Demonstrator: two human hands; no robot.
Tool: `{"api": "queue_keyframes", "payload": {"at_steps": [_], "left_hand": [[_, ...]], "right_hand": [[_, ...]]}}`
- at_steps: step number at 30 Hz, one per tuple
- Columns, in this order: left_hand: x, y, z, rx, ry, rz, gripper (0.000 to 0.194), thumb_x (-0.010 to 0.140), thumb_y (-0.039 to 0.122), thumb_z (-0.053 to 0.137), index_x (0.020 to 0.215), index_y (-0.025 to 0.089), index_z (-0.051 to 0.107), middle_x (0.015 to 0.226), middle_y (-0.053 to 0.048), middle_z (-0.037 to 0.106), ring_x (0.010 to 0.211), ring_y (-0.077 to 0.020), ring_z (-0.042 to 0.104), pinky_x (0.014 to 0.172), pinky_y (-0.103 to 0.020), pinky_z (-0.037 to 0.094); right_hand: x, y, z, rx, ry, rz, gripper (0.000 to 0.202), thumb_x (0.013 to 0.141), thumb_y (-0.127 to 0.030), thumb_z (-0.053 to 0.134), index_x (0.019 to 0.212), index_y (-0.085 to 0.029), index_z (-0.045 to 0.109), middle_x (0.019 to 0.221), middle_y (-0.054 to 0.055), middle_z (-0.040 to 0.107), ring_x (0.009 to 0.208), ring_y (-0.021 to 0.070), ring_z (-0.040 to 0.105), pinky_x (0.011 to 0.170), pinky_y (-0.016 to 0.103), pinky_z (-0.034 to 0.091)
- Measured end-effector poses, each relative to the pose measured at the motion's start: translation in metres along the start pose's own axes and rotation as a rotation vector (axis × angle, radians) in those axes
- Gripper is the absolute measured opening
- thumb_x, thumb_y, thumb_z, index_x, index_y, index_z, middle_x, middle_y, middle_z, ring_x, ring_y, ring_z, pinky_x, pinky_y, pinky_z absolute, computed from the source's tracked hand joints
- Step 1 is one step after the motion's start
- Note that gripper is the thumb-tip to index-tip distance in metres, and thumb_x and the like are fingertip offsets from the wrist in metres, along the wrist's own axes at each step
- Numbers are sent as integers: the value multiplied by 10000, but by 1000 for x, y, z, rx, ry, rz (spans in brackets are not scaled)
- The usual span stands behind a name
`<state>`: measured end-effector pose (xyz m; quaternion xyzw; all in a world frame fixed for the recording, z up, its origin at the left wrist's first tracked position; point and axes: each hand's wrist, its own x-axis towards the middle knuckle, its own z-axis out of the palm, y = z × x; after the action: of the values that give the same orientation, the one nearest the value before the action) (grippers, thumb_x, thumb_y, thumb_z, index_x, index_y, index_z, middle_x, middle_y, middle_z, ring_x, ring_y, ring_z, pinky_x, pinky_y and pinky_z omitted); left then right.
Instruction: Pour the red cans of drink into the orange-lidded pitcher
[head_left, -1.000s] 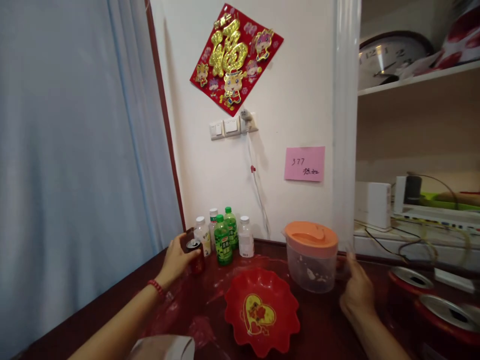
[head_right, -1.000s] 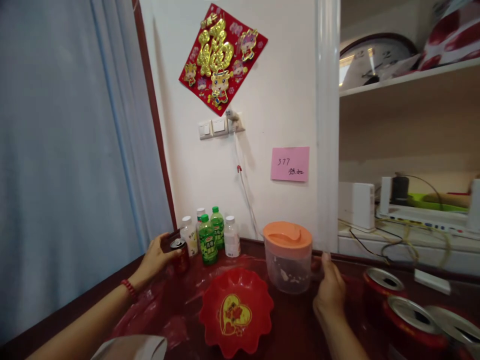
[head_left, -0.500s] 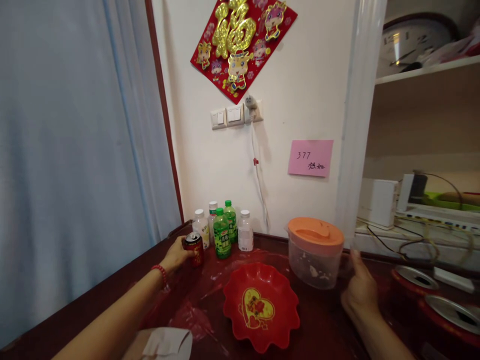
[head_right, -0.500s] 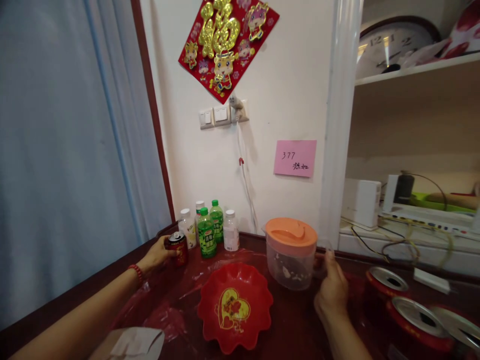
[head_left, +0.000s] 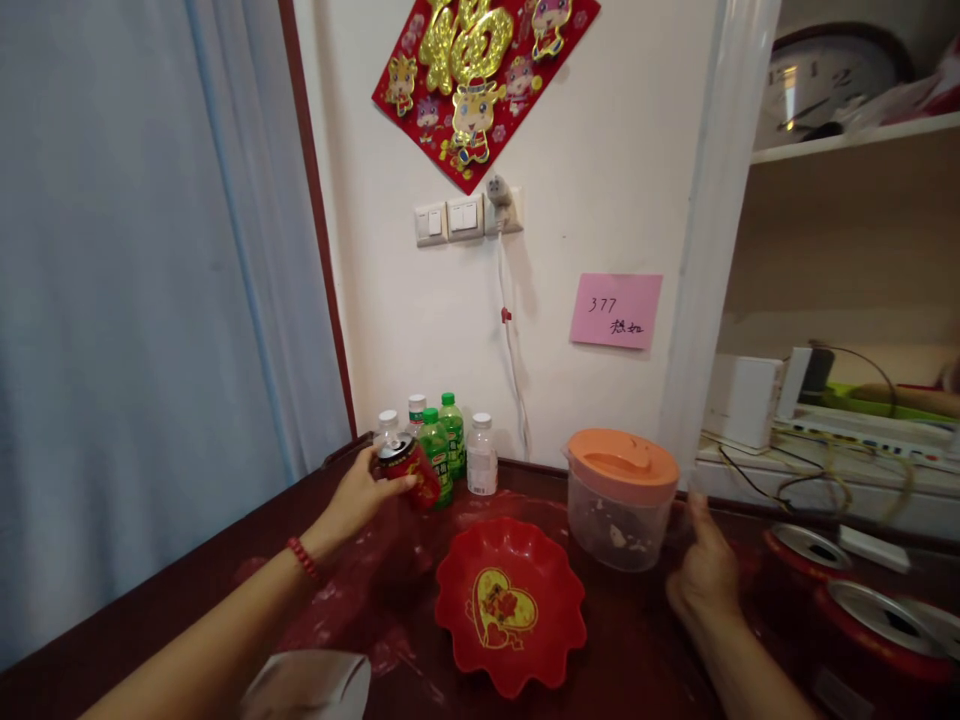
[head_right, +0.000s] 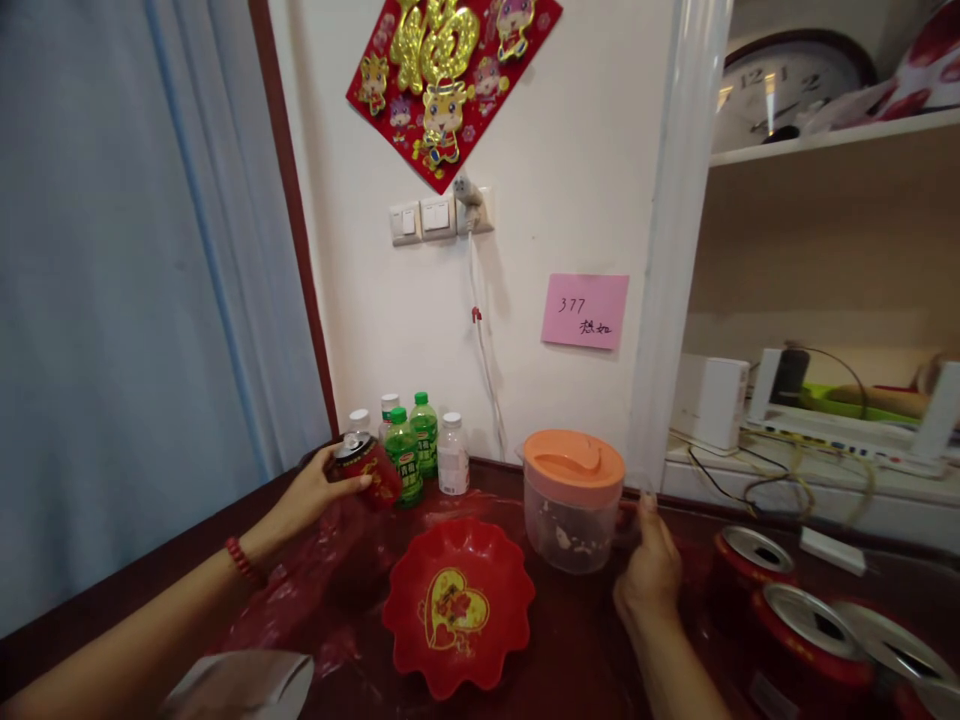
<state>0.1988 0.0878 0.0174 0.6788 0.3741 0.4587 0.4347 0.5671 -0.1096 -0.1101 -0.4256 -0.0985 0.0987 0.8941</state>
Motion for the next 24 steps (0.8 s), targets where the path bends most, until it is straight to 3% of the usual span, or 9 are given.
{"api": "queue_keyframes", "payload": {"at_steps": [2,7,11,16,20,24], "left_hand": [[-14,18,28,-141,-178,13,685,659,291,840,1261,176,534,1307,-110,667,1214,-289,630,1020,-388,519],[-36,44,98,-317,-337,-47,648,642,213,856,1213,152,556,1281,-147,674,1188,-299,636,1023,-404,508],[-42,52,133,-386,-427,-44,630,651,155,855,1207,158,558,1265,-155,675,1139,-289,657,1015,-435,508],[-49,41,150,-447,-422,-35,643,645,167,859,1212,167,554,1253,-152,680,1134,-294,660,1027,-459,500],[-46,21,147,-450,-393,-22,684,623,211,882,1225,176,558,1261,-150,682,1147,-310,659,1034,-474,499],[-38,6,140,-378,-341,14,729,627,247,877,1274,164,551,1260,-144,685,1181,-331,637,1048,-501,476]], "right_hand": [[0,-1,0,1,-5,10,418,920,-571,655,987,-159,682,844,16,689,712,154,659,683,326,564],[-2,-4,0,0,-31,28,432,923,-582,643,1004,-159,682,843,18,689,713,158,660,685,331,563],[-4,-7,1,14,-40,41,426,918,-565,653,1057,-163,682,894,29,699,736,164,665,699,338,564],[-8,-14,5,49,-39,71,406,898,-539,677,1073,-172,682,922,37,703,771,173,669,691,334,562],[-11,-19,10,83,-35,99,413,819,-549,740,1062,-216,701,933,11,714,827,184,673,634,289,537],[-15,-19,12,109,-36,114,457,742,-597,792,1034,-253,713,943,-26,723,872,187,675,675,282,542]]}}
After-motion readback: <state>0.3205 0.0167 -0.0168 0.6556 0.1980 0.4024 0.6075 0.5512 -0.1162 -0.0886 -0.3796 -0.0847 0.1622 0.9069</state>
